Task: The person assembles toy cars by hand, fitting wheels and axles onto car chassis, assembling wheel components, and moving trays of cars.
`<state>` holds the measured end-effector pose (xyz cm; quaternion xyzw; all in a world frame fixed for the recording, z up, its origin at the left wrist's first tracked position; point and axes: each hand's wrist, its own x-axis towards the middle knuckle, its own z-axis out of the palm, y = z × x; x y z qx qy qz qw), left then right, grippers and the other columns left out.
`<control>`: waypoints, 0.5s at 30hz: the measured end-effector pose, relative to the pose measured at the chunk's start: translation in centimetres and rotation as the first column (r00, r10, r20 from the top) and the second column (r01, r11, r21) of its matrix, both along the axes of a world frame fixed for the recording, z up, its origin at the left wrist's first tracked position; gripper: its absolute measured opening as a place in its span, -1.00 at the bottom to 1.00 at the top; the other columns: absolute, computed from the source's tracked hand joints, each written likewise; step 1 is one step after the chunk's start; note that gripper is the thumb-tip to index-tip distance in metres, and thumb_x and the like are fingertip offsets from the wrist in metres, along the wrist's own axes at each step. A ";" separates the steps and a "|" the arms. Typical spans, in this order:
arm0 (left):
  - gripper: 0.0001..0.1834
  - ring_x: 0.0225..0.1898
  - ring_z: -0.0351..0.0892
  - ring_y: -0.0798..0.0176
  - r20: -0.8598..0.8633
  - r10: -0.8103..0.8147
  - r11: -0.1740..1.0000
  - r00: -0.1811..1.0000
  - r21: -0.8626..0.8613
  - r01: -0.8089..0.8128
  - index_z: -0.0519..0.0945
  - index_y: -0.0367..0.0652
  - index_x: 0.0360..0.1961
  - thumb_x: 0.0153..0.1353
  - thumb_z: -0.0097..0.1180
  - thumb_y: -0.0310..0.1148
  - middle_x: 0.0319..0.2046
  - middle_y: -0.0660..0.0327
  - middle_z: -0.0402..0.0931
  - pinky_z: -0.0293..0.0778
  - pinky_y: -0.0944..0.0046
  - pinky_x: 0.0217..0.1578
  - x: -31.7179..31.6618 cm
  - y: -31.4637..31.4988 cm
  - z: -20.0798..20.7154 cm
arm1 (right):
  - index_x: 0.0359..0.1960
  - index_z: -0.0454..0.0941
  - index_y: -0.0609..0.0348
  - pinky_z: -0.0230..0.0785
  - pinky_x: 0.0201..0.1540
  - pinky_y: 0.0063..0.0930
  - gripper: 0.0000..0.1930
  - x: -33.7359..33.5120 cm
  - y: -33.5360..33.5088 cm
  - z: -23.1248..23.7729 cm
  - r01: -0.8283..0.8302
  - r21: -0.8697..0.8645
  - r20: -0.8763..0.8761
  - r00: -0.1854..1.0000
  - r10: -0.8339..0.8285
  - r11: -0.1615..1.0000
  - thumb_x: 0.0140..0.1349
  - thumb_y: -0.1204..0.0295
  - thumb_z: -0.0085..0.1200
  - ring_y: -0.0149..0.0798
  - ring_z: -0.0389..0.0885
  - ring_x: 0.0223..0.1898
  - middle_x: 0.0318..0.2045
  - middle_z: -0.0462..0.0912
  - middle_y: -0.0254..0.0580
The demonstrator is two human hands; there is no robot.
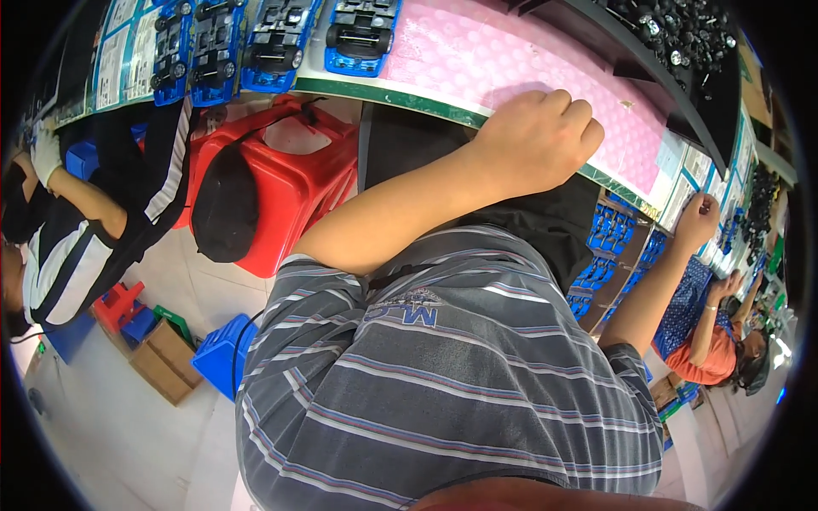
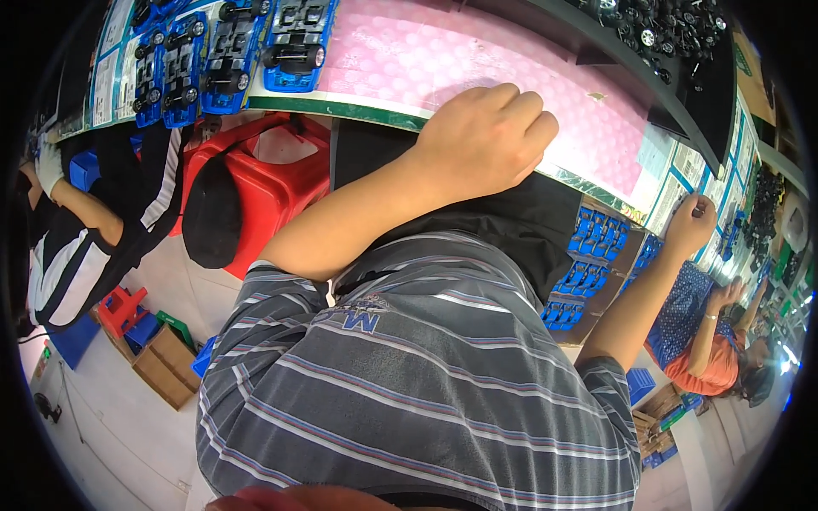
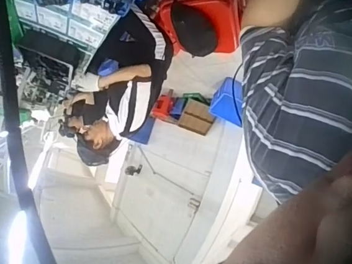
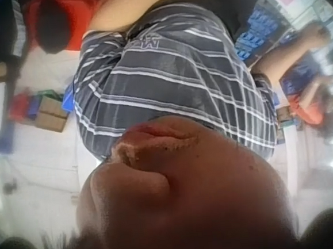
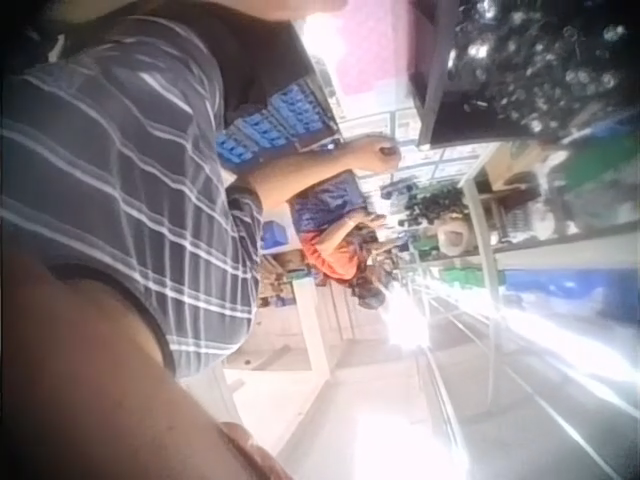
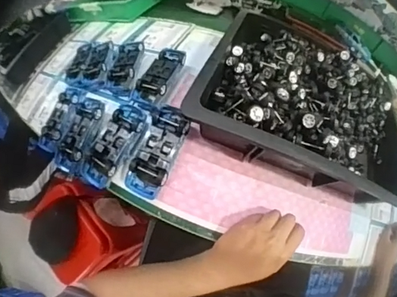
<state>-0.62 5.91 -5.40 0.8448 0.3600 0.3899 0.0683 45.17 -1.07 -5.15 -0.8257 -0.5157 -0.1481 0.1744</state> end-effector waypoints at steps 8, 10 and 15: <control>-0.89 -0.40 0.51 0.22 -0.018 -0.017 0.999 1.000 -0.028 0.016 0.47 -0.03 -0.52 -0.06 0.16 -0.34 -0.48 0.26 0.42 0.52 0.25 -0.39 -0.3 -0.1 -0.2 | -0.26 0.66 0.22 0.48 -0.21 -0.27 -0.75 -0.5 0.2 -0.3 -0.019 0.000 0.053 0.998 0.019 1.000 0.25 0.26 0.18 -0.12 0.64 -0.31 -0.30 0.64 -0.11; -0.90 -0.40 0.52 0.21 -0.008 -0.031 0.999 0.999 -0.034 0.031 0.49 -0.04 -0.50 -0.06 0.15 -0.35 -0.47 0.26 0.43 0.53 0.23 -0.39 -0.3 0.1 0.0 | -0.27 0.66 0.22 0.48 -0.22 -0.27 -0.76 -0.7 0.3 -0.4 -0.025 0.016 0.063 0.998 0.024 1.000 0.25 0.27 0.17 -0.13 0.64 -0.33 -0.32 0.65 -0.09; -0.92 -0.41 0.50 0.14 -0.048 -0.107 0.994 0.993 -0.018 0.106 0.51 -0.10 -0.47 0.04 0.17 -0.40 -0.47 0.20 0.44 0.50 0.16 -0.37 -0.2 0.7 1.0 | -0.35 0.62 0.30 0.42 -0.15 -0.15 -0.81 -2.8 0.1 1.2 0.014 0.018 -0.108 0.994 -0.011 1.000 0.15 0.43 0.03 0.05 0.59 -0.30 -0.38 0.63 0.11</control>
